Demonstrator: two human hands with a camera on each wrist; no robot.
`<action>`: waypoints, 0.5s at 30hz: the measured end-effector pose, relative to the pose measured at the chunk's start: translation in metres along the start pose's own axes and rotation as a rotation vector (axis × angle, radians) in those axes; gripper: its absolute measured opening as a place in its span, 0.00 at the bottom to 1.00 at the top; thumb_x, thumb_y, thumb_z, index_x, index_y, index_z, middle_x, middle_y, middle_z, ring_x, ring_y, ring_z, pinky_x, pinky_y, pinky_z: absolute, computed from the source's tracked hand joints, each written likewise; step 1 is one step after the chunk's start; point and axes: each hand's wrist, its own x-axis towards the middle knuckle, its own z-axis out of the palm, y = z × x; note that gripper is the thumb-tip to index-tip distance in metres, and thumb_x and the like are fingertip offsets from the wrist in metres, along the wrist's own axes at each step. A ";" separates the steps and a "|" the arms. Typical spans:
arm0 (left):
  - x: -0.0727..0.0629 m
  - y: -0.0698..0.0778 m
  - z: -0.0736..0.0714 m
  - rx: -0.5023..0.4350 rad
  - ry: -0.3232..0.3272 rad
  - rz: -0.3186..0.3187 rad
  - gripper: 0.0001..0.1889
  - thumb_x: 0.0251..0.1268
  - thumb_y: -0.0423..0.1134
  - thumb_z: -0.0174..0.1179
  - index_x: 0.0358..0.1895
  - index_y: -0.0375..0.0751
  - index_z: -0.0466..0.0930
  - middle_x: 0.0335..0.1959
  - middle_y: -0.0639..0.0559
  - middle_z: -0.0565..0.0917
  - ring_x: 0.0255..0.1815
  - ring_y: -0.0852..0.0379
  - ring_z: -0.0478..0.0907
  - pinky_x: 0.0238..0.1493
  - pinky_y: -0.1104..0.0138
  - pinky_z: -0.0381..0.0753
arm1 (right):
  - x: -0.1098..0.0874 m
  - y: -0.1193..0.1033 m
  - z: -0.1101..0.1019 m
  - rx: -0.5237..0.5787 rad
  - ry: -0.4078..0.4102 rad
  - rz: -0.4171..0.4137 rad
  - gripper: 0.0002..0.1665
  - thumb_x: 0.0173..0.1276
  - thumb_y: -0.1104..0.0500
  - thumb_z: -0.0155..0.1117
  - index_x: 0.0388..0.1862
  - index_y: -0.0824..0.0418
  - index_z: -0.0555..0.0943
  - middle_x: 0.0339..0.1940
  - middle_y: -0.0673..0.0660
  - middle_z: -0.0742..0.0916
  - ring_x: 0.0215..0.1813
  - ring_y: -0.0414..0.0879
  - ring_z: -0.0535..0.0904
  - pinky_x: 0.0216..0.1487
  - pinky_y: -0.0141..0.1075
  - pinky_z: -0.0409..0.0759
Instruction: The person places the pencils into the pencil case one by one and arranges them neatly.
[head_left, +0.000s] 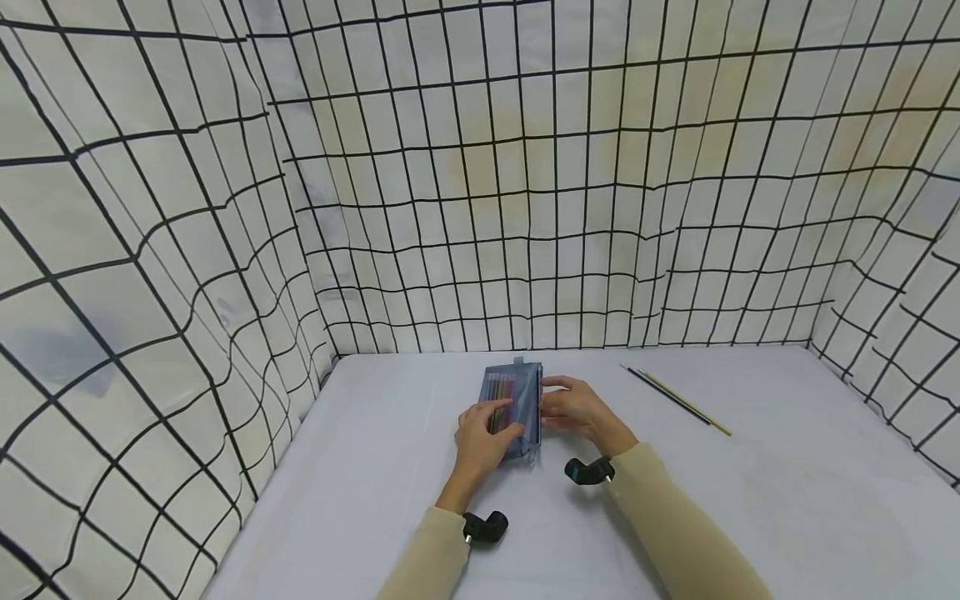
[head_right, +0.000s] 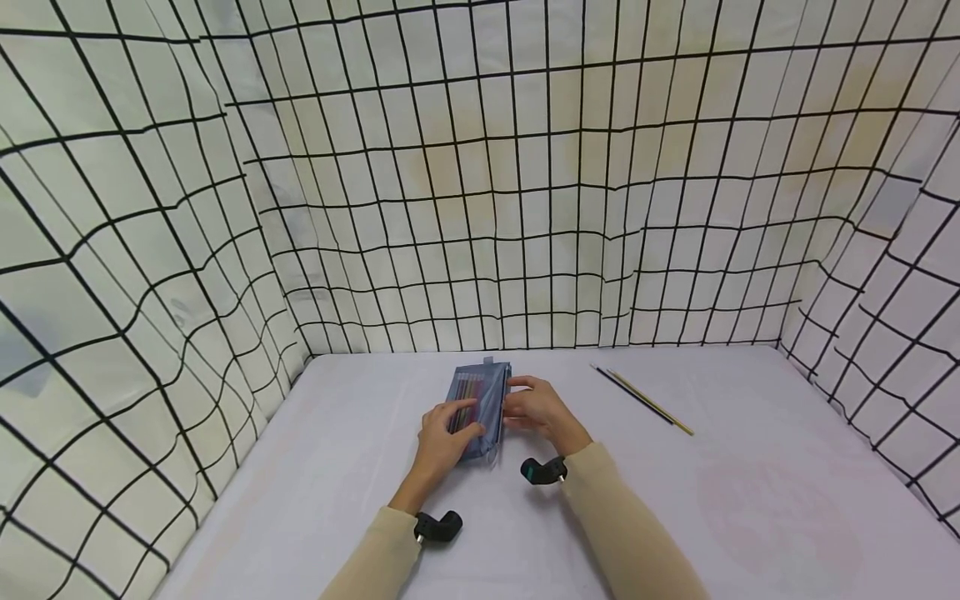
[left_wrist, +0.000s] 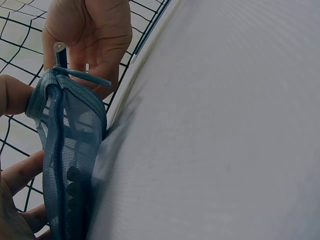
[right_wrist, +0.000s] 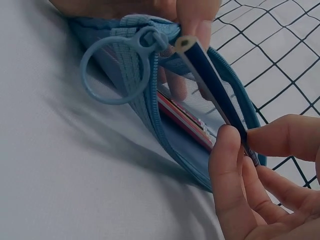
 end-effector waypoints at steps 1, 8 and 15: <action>0.000 0.000 0.000 0.001 0.003 0.004 0.27 0.54 0.49 0.67 0.61 0.50 0.84 0.67 0.40 0.77 0.70 0.39 0.65 0.69 0.36 0.59 | 0.000 0.000 0.001 -0.003 0.003 -0.002 0.31 0.73 0.66 0.60 0.74 0.61 0.70 0.52 0.64 0.86 0.46 0.49 0.85 0.45 0.39 0.88; 0.001 -0.001 0.001 0.010 0.001 -0.002 0.28 0.54 0.50 0.67 0.61 0.50 0.84 0.66 0.41 0.78 0.70 0.40 0.64 0.69 0.37 0.59 | 0.003 0.001 0.005 0.018 0.016 -0.014 0.32 0.70 0.68 0.61 0.74 0.62 0.70 0.48 0.62 0.86 0.43 0.48 0.84 0.42 0.37 0.88; 0.001 -0.001 0.001 -0.007 -0.002 -0.011 0.27 0.55 0.50 0.67 0.61 0.52 0.84 0.66 0.41 0.77 0.71 0.40 0.63 0.70 0.37 0.58 | 0.004 0.002 0.009 0.012 0.034 -0.021 0.35 0.66 0.70 0.60 0.74 0.63 0.70 0.47 0.62 0.85 0.40 0.47 0.83 0.39 0.36 0.87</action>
